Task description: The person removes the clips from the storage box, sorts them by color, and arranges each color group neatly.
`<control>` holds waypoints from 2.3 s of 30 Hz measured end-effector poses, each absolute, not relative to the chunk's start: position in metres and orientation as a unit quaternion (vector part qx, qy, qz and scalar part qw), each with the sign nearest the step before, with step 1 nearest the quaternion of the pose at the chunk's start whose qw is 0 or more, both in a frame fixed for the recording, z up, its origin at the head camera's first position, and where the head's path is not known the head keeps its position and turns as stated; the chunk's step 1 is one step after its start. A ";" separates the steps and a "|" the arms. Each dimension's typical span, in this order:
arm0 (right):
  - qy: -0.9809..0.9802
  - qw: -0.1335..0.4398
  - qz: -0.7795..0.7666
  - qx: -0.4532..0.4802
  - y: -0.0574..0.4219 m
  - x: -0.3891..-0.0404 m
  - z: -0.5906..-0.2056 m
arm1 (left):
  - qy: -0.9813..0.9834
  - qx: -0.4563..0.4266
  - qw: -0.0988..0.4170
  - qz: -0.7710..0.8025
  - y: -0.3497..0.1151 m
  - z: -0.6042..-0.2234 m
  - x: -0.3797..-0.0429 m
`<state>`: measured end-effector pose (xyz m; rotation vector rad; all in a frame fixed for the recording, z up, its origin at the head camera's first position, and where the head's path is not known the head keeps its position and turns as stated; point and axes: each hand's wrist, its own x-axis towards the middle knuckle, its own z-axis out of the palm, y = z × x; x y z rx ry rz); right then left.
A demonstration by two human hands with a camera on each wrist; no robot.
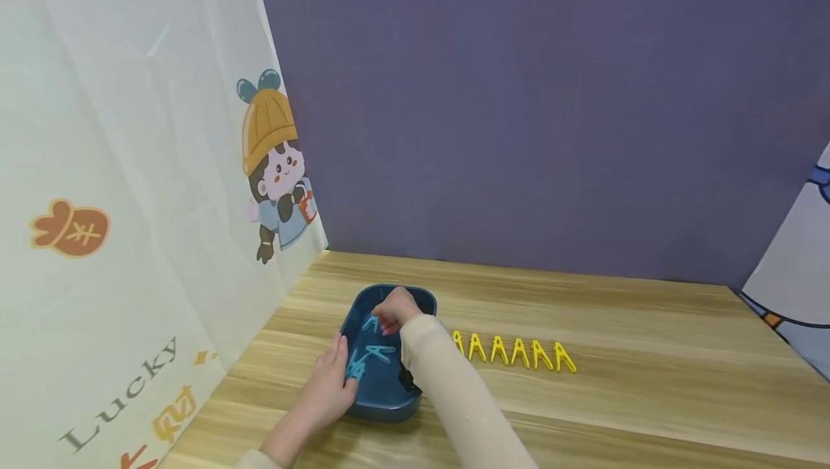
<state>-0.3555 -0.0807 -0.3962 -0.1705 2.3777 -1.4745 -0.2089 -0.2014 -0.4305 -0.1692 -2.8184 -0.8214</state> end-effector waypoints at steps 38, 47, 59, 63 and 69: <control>0.809 0.206 -0.550 -0.022 -0.103 -0.364 -0.426 | -0.952 -0.052 0.069 -0.294 -0.205 -0.428 -0.213; 0.784 0.216 -0.581 -0.035 -0.099 -0.357 -0.423 | -0.948 -0.056 0.079 -0.303 -0.205 -0.430 -0.210; 0.744 0.218 -0.626 -0.085 -0.070 -0.358 -0.399 | -0.953 -0.055 0.091 -0.285 -0.203 -0.430 -0.209; 0.732 0.223 -0.638 -0.088 -0.061 -0.360 -0.389 | -0.955 -0.053 0.093 -0.278 -0.203 -0.431 -0.209; 0.716 0.227 -0.653 -0.095 -0.044 -0.356 -0.373 | -0.954 -0.051 0.098 -0.277 -0.203 -0.431 -0.210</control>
